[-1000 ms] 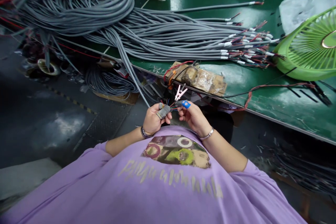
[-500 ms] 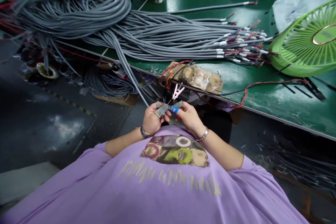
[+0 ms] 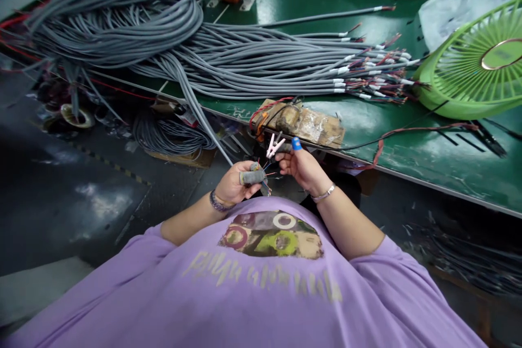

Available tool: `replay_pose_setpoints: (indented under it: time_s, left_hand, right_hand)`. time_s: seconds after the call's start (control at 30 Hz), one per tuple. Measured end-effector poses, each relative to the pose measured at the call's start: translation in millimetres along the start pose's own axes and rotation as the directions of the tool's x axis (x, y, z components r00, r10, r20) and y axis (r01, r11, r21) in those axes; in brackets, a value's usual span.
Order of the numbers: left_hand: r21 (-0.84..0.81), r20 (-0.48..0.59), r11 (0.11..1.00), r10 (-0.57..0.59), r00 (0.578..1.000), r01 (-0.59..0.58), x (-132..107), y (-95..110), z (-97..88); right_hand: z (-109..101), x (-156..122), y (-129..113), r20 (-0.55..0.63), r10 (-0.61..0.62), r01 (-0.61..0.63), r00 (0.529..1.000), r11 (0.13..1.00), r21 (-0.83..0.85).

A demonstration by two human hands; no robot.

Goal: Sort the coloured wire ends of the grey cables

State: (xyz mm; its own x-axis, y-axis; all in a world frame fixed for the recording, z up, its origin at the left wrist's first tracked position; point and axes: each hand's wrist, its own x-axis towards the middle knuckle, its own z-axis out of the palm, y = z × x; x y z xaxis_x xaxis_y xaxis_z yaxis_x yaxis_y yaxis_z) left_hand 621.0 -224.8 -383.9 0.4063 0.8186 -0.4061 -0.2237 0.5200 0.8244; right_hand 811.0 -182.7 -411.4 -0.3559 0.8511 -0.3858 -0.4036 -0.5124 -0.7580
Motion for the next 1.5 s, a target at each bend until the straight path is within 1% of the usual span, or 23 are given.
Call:
replay_pose_setpoints:
  time_s: [0.07, 0.1, 0.17, 0.23, 0.33, 0.4, 0.53, 0.67, 0.87, 0.97, 1.0, 1.03, 1.07, 1.1, 1.13, 1.17, 1.2, 1.23, 1.27, 1.3, 1.33, 1.37, 1.5]
  left_hand:
    - [-0.005, 0.043, 1.000, -0.030, 0.999, 0.030, 4, 5, 1.1]
    - [-0.016, 0.051, 0.999, -0.036, 0.998, 0.037, 7, 8, 1.7]
    - [-0.043, 0.060, 0.998, -0.043, 0.997, 0.046, 12, 11, 2.4]
    - [-0.065, 0.074, 0.996, -0.055, 0.996, 0.060, 16, 13, 2.4]
    - [-0.080, 0.095, 0.993, -0.074, 0.993, 0.082, 21, 12, 1.7]
    - [-0.077, 0.102, 0.992, -0.090, 0.991, 0.098, 22, 10, 1.4]
    - [-0.055, 0.112, 0.991, -0.113, 0.987, 0.119, 23, 7, 1.7]
    - [-0.049, 0.117, 0.991, -0.116, 0.986, 0.122, 24, 3, 1.8]
    - [-0.019, 0.086, 0.991, -0.130, 0.988, 0.132, 22, 3, 3.2]
    - [0.074, 0.084, 0.990, -0.129, 0.988, 0.123, 16, 6, 4.0]
    - [0.148, 0.082, 0.983, -0.120, 0.989, 0.107, 13, 6, 4.7]
    - [0.259, 0.080, 0.963, -0.095, 0.992, 0.071, 10, 6, 5.9]
    - [0.407, 0.085, 0.913, -0.050, 0.995, 0.011, 8, 6, 7.9]
    - [0.577, 0.100, 0.814, 0.012, 0.995, -0.067, 5, 6, 10.8]
    - [0.741, 0.139, 0.652, 0.081, 0.987, -0.158, 3, 6, 14.4]
    - [0.867, 0.203, 0.437, 0.127, 0.971, -0.239, 2, 7, 18.6]
    - [0.933, 0.264, 0.214, 0.143, 0.954, -0.290, 2, 7, 23.2]
    - [0.947, 0.315, 0.031, 0.109, 0.943, -0.320, 3, 7, 27.9]
    - [0.936, 0.345, -0.096, 0.071, 0.936, -0.338, 4, 7, 32.4]
    - [0.917, 0.369, -0.179, 0.043, 0.928, -0.356, 6, 7, 36.4]
    - [0.898, 0.389, -0.234, 0.022, 0.921, -0.374, 9, 6, 39.9]
    - [0.882, 0.406, -0.265, 0.006, 0.914, -0.390, 11, 6, 42.8]
    - [0.844, 0.458, -0.307, -0.014, 0.889, -0.439, 16, 6, 50.3]
  right_hand:
    - [7, 6, -2, 0.033, -0.052, 0.054, 0.998, 0.998, -0.038]
    - [10, 8, -2, 0.028, -0.097, 0.098, 0.995, 0.993, -0.060]
    - [17, 10, 0, -0.011, -0.186, 0.184, 0.983, 0.979, -0.091]
    - [22, 12, 5, -0.043, -0.212, 0.208, 0.976, 0.975, -0.075]
    - [26, 15, 9, -0.061, -0.150, 0.152, 0.987, 0.988, 0.038]
    - [28, 17, 10, -0.099, -0.137, 0.147, 0.986, 0.985, 0.095]
    - [34, 18, 8, -0.180, -0.177, 0.194, 0.968, 0.978, 0.081]
    - [37, 17, 7, -0.178, -0.185, 0.200, 0.966, 0.977, 0.072]
    - [39, 13, 4, -0.160, -0.075, 0.109, 0.984, 0.971, 0.212]
    - [37, 12, 3, -0.106, -0.056, 0.082, 0.993, 0.961, 0.265]
    - [35, 12, 3, -0.088, -0.046, 0.068, 0.995, 0.960, 0.272]
    - [32, 12, 4, -0.078, -0.034, 0.054, 0.996, 0.959, 0.278]
    - [29, 12, 5, -0.075, -0.020, 0.041, 0.997, 0.958, 0.285]
    - [24, 12, 6, -0.081, -0.010, 0.033, 0.997, 0.956, 0.293]
    - [19, 12, 7, -0.091, -0.003, 0.030, 0.996, 0.954, 0.300]
    - [13, 12, 8, -0.100, 0.002, 0.028, 0.995, 0.952, 0.305]
    - [7, 12, 9, -0.107, -0.001, 0.033, 0.994, 0.952, 0.304]
    - [2, 12, 10, -0.110, -0.010, 0.042, 0.994, 0.955, 0.295]
    - [-3, 11, 11, -0.110, -0.018, 0.048, 0.994, 0.958, 0.283]
    - [-8, 11, 11, -0.109, -0.025, 0.054, 0.994, 0.960, 0.273]
    - [-12, 10, 11, -0.110, -0.030, 0.059, 0.993, 0.962, 0.266]
    - [-15, 8, 10, -0.111, -0.031, 0.059, 0.993, 0.963, 0.262]
    - [-18, 2, 7, -0.145, -0.004, 0.044, 0.989, 0.961, 0.273]
